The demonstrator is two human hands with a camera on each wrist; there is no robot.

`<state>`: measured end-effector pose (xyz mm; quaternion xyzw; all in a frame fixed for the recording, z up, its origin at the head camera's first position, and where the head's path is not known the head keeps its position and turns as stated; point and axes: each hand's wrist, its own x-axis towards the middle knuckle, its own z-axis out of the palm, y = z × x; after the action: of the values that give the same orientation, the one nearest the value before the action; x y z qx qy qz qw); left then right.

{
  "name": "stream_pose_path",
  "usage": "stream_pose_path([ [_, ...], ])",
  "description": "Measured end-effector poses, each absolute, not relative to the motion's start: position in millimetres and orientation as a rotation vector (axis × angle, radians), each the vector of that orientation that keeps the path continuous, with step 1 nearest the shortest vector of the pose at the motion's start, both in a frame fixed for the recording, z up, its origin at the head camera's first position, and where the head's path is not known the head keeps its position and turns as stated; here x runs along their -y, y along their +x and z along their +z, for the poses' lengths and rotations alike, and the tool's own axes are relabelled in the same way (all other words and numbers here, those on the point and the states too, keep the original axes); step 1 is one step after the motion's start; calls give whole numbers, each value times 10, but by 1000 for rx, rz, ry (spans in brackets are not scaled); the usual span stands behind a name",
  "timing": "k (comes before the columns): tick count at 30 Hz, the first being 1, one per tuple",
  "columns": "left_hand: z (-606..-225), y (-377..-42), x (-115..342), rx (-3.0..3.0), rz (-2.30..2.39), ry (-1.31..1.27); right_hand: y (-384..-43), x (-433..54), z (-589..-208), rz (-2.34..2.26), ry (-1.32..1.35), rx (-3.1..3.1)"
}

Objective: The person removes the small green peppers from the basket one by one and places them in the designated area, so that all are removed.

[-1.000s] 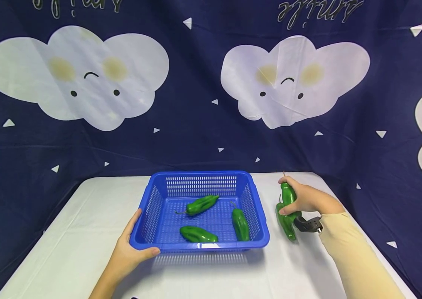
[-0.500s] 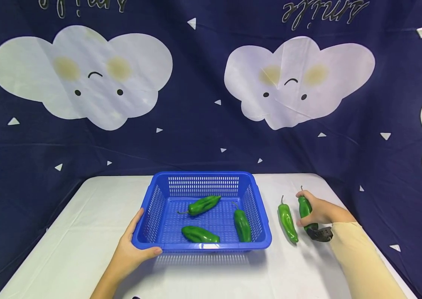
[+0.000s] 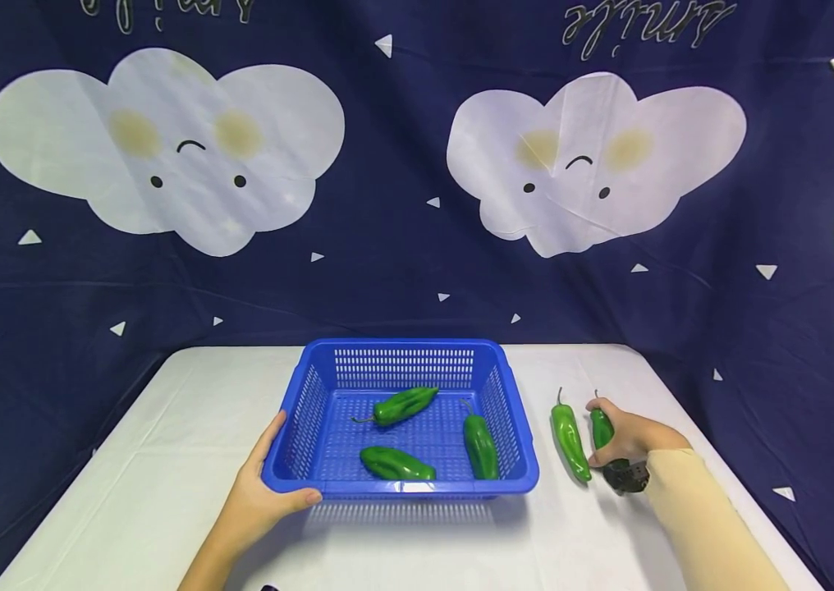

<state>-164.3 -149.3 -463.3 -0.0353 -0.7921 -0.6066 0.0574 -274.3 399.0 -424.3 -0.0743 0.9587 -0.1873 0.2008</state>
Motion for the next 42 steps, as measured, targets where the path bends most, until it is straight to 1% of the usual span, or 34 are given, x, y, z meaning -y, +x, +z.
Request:
stream_pose_path([
  [10, -4642, -1641, 1497, 2407, -1813, -115, -2721, -3966, -4280, -489, -298, -2709],
  [18, -4632, -1646, 1495, 2414, -1801, -125, -2725, -3945, -4176, -382, -214, -2729],
  [25, -4635, -1642, 1496, 2406, -1816, -115, -2741, -3878, -4030, -276, -240, -2844],
  [32, -4615, -1639, 1495, 2404, -1841, -108, -2804, -3636, -3850, -431, -347, -2908],
  [42, -4616, -1636, 1504, 2416, -1808, -123, -2915, -3117, -3520, -543, -477, -2947],
])
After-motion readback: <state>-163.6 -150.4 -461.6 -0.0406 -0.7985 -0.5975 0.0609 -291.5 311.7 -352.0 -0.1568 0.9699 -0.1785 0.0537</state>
